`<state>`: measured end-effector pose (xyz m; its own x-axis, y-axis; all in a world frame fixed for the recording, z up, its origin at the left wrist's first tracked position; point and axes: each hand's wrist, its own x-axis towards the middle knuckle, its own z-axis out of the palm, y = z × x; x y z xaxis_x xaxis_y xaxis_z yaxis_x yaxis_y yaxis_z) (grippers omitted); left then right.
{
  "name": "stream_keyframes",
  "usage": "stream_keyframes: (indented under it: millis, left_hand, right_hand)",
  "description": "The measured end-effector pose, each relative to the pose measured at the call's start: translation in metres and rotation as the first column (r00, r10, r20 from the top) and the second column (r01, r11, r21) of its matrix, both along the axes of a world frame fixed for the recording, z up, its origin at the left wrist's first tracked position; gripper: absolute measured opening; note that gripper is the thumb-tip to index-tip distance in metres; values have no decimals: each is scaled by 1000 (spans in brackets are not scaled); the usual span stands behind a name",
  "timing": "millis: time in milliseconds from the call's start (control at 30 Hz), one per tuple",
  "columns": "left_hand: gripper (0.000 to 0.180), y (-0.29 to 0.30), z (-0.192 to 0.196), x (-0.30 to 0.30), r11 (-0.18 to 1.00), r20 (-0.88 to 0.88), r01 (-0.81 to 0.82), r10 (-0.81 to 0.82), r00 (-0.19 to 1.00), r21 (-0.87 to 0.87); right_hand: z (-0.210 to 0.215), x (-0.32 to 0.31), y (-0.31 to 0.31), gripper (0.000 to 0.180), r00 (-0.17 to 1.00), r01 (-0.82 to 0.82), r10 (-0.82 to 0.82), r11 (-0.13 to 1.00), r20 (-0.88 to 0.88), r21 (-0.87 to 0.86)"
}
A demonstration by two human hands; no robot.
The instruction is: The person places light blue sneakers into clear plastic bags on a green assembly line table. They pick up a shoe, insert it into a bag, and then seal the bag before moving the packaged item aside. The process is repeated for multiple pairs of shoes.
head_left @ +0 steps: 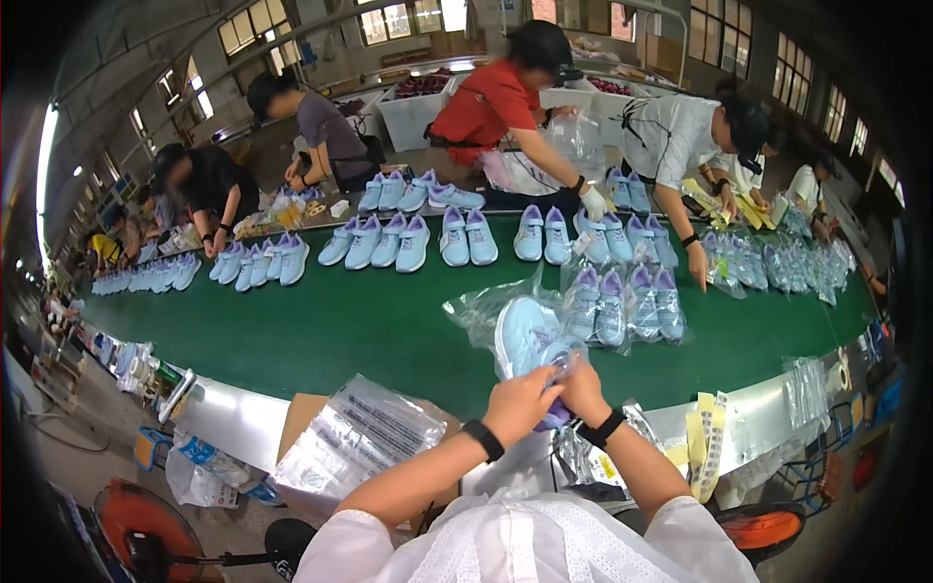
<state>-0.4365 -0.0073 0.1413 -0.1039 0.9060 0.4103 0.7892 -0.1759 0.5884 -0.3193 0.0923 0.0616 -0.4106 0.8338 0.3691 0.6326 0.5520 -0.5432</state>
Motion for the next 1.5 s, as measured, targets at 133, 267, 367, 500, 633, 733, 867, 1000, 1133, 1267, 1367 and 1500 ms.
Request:
stream_keyframes:
  millis: [133,267,367,500,633,733,867,1000,1133,1267,1367,1500]
  left_hand:
    - [17,56,5,-4,987,-146,15,9,989,161]
    - [18,62,6,22,991,-207,134,-129,970,11]
    - [15,23,-34,37,978,-211,207,-206,956,-18]
    - [18,-14,-33,31,979,105,190,-181,978,-79]
    - [25,-28,-42,-2,1000,-115,-3,6,993,27]
    - [24,-15,-42,15,979,-102,199,-193,976,53]
    - [18,-24,-52,40,957,-76,259,-271,960,-130]
    - [23,-50,-55,17,959,35,195,-192,981,-204]
    - [43,-41,-41,22,952,18,270,-270,963,-142]
    - [59,-54,-25,-16,967,24,253,-254,967,28]
    - [65,-66,-37,-60,991,212,-98,116,970,-96]
    - [59,-48,-87,-58,952,473,-91,226,851,-291]
  right_hand:
    - [12,-26,-26,20,952,-219,161,952,262,212]
    - [-13,-31,-27,23,920,-390,369,841,131,376]
    - [-6,-47,-23,21,779,-428,332,902,532,63]
    - [-15,-27,6,15,910,-244,199,966,365,83]
    - [0,-18,8,16,987,-100,84,989,139,111]
    - [-9,-30,9,15,984,-20,-9,987,179,160]
    - [-2,-34,13,14,987,5,-9,1000,161,25]
    - [3,-28,17,16,984,99,-99,995,147,5]
    - [-27,-36,26,22,993,113,-114,992,-17,-50]
    - [-56,-21,41,29,922,-11,-187,862,-339,-507]
    - [-42,-22,33,26,519,-456,-459,565,-721,-688]
    - [-54,-27,23,22,394,-557,-512,528,-763,-641]
